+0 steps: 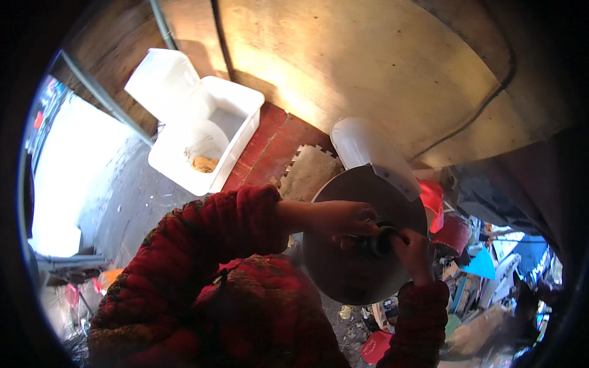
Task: The person assembles a machine by placing a metal disc into a bucket, inserting a central hub, and attaching a brush-like component. They then handle white plastic containers, moving them around the workspace.
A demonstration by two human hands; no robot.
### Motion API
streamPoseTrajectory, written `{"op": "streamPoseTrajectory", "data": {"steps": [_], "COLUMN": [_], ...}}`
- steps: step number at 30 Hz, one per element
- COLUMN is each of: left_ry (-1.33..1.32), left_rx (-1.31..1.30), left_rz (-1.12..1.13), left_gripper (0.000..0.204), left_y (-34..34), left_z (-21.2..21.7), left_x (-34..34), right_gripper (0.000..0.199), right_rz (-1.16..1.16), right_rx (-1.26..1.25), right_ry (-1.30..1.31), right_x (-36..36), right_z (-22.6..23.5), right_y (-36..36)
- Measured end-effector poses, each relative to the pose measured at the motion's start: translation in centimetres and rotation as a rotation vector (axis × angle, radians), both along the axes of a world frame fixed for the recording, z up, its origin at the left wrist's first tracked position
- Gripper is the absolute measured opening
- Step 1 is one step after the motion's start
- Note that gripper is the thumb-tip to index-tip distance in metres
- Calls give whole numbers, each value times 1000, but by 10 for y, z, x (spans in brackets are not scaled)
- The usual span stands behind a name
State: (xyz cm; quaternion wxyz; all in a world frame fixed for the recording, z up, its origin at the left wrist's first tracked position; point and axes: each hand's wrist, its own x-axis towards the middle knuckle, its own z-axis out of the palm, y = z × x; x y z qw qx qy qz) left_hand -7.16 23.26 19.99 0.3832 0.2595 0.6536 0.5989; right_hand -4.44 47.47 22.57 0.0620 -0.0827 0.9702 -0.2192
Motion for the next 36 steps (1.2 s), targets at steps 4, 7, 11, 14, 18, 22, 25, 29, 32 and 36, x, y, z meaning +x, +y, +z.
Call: {"op": "streamPoseTrajectory", "data": {"steps": [4,7,11,14,18,22,25,29,32,36], "left_ry": [-174,-244,-280,-295,-301,-340,-339,-357,-335,-373], "left_rx": [10,111,150,165,158,136,115,127,162,153], "left_rz": [46,92,101,111,98,110,120,97,19,130], "left_gripper": [54,67,74,75,75,74,73,72,69,66], "left_y": [12,18,24,27,32,35,36,37,38,40], "left_z": [-10,-20,-33,-41,-49,-54,-58,-64,-69,-71], "left_x": [9,16,22,25,30,32,31,25,24,28], "right_gripper": [31,35,37,35,33,33,32,32,31,32], "right_rz": [129,180,232,251,322,361,399,434,464,457], "right_rx": [145,160,177,195,217,230,221,192,182,200], "right_ry": [13,14,-20,-62,-73,-68,-42,-40,-26,-66], "right_x": [-11,-16,-21,-26,-32,-37,-41,-47,-49,-51], "right_z": [-8,-11,-14,-14,-18,-23,-28,-35,-38,-39], "right_y": [14,17,18,19,21,24,27,29,30,30]}}
